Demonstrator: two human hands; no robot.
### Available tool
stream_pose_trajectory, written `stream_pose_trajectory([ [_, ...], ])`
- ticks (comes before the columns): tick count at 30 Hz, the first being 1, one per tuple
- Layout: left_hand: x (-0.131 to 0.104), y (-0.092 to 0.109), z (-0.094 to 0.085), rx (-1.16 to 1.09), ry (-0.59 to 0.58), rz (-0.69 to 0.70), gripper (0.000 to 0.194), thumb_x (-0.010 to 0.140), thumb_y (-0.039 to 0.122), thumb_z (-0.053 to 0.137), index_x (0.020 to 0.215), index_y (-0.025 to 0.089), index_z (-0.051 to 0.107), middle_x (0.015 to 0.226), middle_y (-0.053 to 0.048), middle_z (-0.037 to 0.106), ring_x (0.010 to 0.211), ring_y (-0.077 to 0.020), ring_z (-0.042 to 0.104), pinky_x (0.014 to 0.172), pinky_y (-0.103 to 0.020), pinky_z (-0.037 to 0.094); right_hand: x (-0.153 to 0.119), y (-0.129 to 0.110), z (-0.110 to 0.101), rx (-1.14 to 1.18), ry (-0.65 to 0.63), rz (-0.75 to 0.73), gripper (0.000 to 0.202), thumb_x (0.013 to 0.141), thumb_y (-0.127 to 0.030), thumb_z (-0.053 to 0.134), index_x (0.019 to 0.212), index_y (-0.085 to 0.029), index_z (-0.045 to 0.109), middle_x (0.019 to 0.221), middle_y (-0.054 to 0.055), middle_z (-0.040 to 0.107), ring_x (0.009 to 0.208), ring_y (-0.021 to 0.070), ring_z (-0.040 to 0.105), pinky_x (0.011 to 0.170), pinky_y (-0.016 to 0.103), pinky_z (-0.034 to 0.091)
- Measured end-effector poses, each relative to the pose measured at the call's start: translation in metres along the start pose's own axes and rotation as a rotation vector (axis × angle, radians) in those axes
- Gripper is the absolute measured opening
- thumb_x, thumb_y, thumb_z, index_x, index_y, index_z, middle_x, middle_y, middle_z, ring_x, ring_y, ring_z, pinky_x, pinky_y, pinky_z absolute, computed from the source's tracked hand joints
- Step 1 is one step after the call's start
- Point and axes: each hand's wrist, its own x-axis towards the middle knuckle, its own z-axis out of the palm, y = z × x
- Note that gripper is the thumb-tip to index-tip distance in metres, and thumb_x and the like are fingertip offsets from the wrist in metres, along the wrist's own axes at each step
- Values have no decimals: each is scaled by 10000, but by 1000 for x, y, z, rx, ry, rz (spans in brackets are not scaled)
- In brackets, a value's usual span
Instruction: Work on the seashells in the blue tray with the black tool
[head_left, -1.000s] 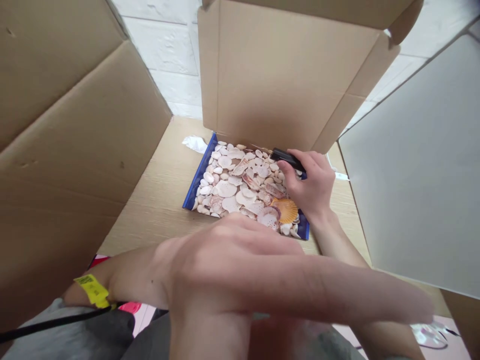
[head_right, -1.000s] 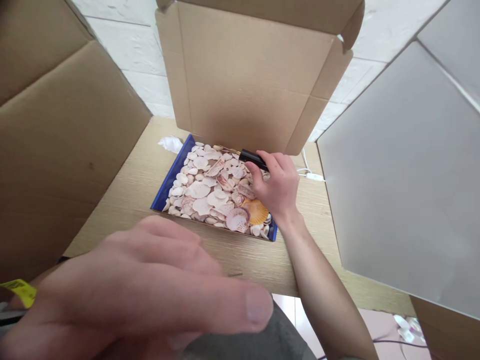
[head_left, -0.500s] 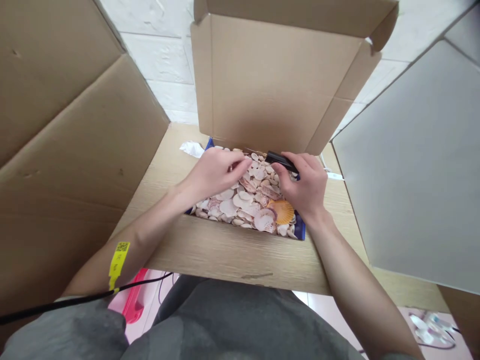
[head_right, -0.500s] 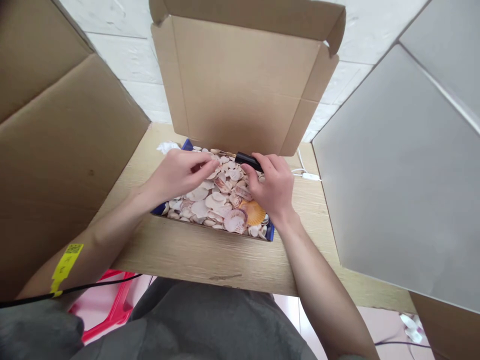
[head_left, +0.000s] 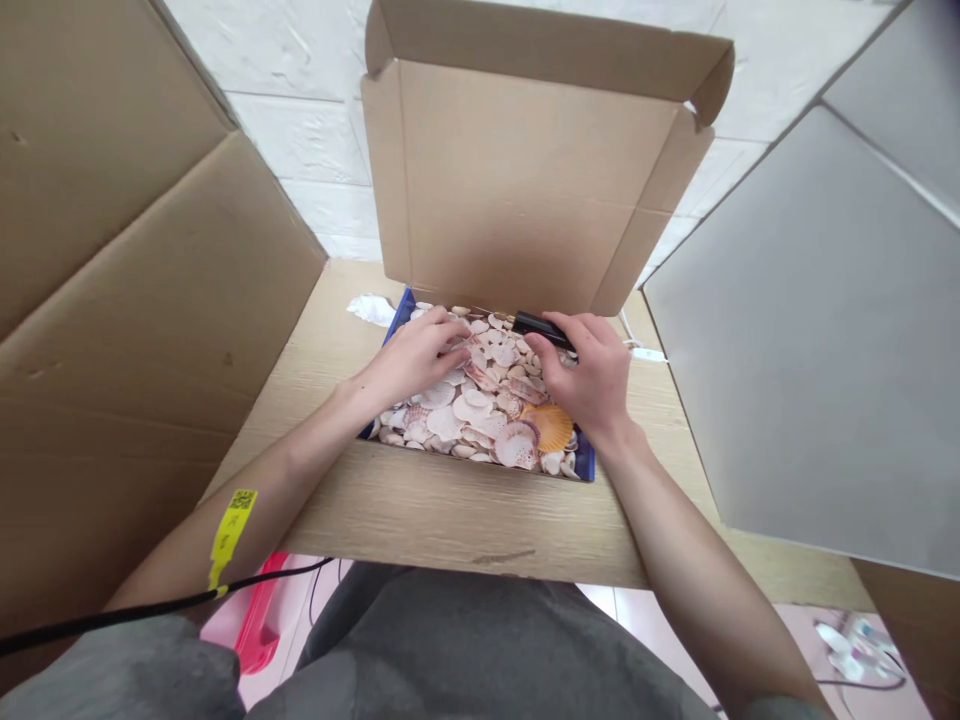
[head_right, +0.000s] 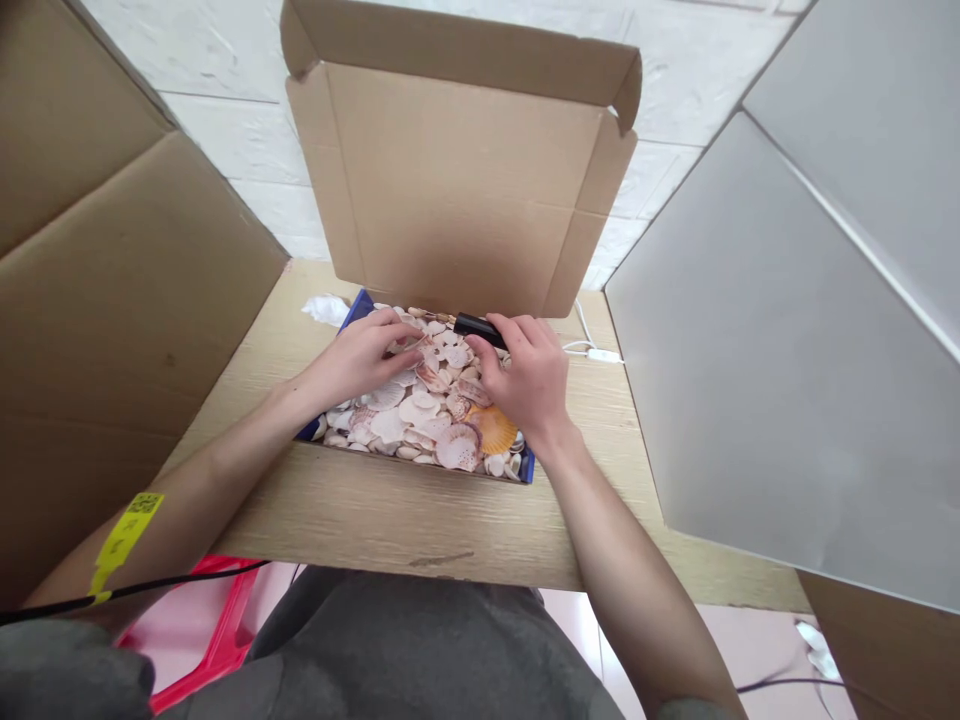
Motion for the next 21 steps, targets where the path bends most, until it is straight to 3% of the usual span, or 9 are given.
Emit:
stream_pose_trajectory([
  [5, -1, 5, -5, -188, 71, -58, 172, 886, 327, 574, 932, 176, 643, 965, -63, 607, 854, -180, 578, 744, -289, 455, 1, -1, -1, -2, -6, 1, 274, 877, -394, 595, 1015, -177, 689, 891, 70, 716, 845, 191, 630, 785, 344, 514],
  [9, -3, 9, -7, -494, 133, -212, 214, 881, 367, 594, 985, 180, 602, 925, -46, 682, 756, -151, 618, 658, -257, 454, 1, -2, -2, 1, -11, -4, 273, 877, -394, 597, 1015, -176, 688, 887, 68, 715, 842, 191, 631, 783, 343, 513],
  [13, -4, 10, -9, -675, 175, -329, 280, 860, 400, 638, 1026, 177, 607, 745, -11, 689, 588, -110, 576, 568, -227, 418, 0, -2, -1, 15, -50, -31, 263, 881, -388, 595, 1033, -192, 681, 915, 63, 717, 863, 189, 633, 795, 340, 514],
  [15, -4, 10, -10, -717, 184, -332, 321, 843, 398, 664, 1063, 165, 643, 764, -27, 706, 638, -123, 613, 604, -233, 452, -1, -1, -1, 13, -71, -60, 273, 881, -393, 595, 1041, -189, 680, 923, 67, 717, 868, 191, 632, 797, 341, 514],
  [18, -4, 9, -9, -797, 183, -287, 370, 817, 388, 698, 1088, 136, 681, 980, -87, 740, 854, -175, 679, 775, -283, 518, -2, 0, 0, 6, -89, -79, 286, 882, -407, 593, 1045, -188, 678, 920, 67, 717, 866, 192, 630, 796, 341, 512],
  [21, -5, 8, -7, -817, 164, -266, 424, 777, 387, 738, 1109, 126, 691, 1104, -109, 722, 935, -201, 681, 861, -331, 527, -1, 0, 1, -1, -105, -78, 292, 884, -408, 589, 1049, -185, 679, 916, 67, 714, 863, 193, 629, 797, 343, 509],
])
